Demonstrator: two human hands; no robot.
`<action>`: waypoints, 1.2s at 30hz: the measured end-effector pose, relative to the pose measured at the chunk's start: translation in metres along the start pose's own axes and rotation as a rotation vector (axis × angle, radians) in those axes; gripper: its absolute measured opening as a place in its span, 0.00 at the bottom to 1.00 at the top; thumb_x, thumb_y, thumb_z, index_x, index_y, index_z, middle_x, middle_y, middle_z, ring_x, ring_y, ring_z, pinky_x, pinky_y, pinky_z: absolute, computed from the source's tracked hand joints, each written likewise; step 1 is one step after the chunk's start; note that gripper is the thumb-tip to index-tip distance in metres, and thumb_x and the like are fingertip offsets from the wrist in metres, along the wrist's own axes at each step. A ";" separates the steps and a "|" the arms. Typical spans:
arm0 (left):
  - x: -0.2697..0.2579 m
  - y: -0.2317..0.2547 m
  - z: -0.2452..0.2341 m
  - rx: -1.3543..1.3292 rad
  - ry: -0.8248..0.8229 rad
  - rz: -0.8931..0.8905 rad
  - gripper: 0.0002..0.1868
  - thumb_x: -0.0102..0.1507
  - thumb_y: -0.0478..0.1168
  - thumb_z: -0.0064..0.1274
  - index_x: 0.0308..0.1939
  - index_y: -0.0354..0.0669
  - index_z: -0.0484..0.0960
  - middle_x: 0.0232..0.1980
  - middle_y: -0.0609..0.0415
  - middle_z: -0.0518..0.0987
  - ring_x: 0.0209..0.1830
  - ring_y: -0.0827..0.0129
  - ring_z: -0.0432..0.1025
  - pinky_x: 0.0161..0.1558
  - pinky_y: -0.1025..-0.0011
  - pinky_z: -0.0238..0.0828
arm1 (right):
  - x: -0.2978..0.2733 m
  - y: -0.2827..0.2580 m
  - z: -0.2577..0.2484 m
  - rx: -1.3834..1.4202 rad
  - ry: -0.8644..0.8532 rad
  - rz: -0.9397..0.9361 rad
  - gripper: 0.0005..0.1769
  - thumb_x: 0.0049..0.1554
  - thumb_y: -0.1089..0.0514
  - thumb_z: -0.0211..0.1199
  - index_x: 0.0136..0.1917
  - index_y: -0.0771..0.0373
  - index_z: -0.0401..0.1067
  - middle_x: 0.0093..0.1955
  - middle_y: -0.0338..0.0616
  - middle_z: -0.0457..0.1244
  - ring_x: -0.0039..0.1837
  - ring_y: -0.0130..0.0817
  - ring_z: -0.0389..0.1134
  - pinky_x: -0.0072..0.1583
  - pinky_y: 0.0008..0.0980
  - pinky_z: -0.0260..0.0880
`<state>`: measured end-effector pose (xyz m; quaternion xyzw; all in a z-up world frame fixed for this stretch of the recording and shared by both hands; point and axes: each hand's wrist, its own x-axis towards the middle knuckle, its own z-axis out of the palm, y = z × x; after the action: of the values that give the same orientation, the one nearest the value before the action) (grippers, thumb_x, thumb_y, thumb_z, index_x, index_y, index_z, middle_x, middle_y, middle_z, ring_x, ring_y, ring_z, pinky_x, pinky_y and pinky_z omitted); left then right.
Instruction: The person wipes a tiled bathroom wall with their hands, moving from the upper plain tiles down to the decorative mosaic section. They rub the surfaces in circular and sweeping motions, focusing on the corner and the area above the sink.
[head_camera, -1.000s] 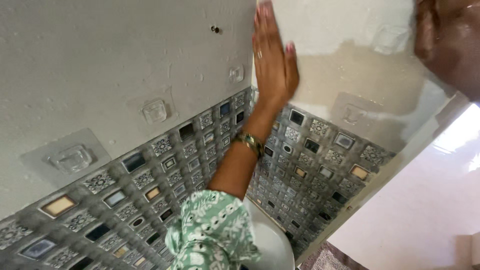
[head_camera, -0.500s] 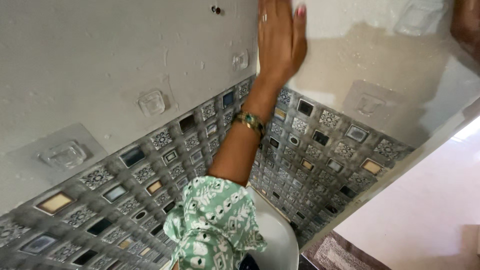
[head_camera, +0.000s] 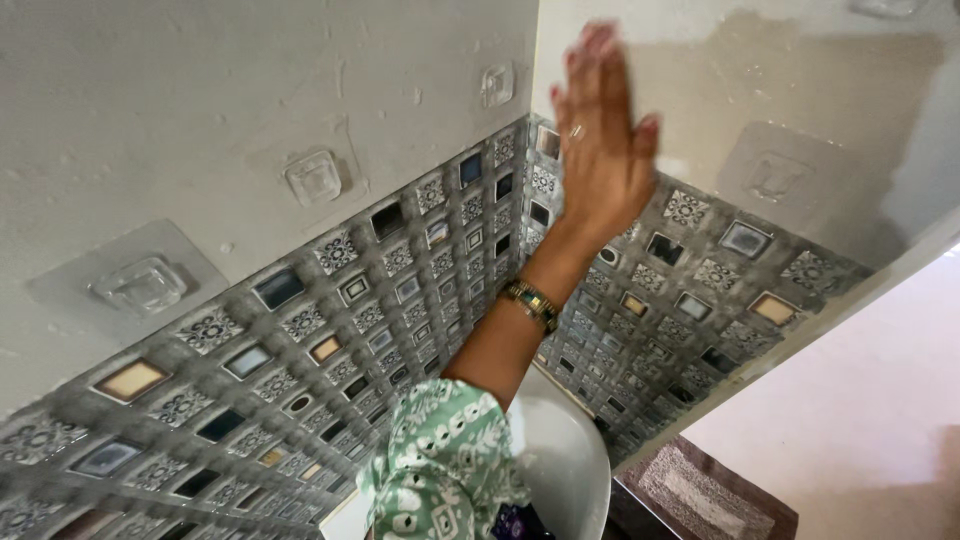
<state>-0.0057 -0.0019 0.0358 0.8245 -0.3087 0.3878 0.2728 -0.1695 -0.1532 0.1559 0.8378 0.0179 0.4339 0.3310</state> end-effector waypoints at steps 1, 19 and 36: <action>0.012 0.008 -0.010 0.510 -0.258 -0.006 0.39 0.77 0.62 0.17 0.85 0.41 0.38 0.88 0.45 0.40 0.86 0.52 0.29 0.81 0.51 0.19 | -0.003 -0.002 0.000 0.004 0.002 -0.003 0.14 0.64 0.59 0.55 0.62 0.66 0.70 0.56 0.62 0.65 0.55 0.54 0.68 0.53 0.52 0.66; -0.013 0.006 -0.006 0.621 -0.403 0.028 0.36 0.79 0.58 0.15 0.81 0.35 0.38 0.86 0.45 0.38 0.86 0.57 0.32 0.84 0.55 0.25 | -0.049 -0.046 -0.009 0.155 0.016 -0.021 0.15 0.63 0.62 0.53 0.61 0.70 0.69 0.61 0.69 0.64 0.61 0.63 0.68 0.58 0.61 0.66; -0.047 -0.034 0.056 -0.507 0.304 -0.043 0.36 0.79 0.58 0.13 0.84 0.42 0.31 0.86 0.45 0.35 0.87 0.58 0.30 0.86 0.57 0.24 | -0.227 -0.115 0.123 0.439 0.367 0.150 0.19 0.69 0.53 0.54 0.62 0.66 0.78 0.77 0.63 0.59 0.84 0.58 0.44 0.82 0.60 0.26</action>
<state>0.0214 -0.0036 -0.0398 0.6690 -0.3338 0.4116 0.5212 -0.1900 -0.2017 -0.1219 0.7959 0.1091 0.5870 0.1002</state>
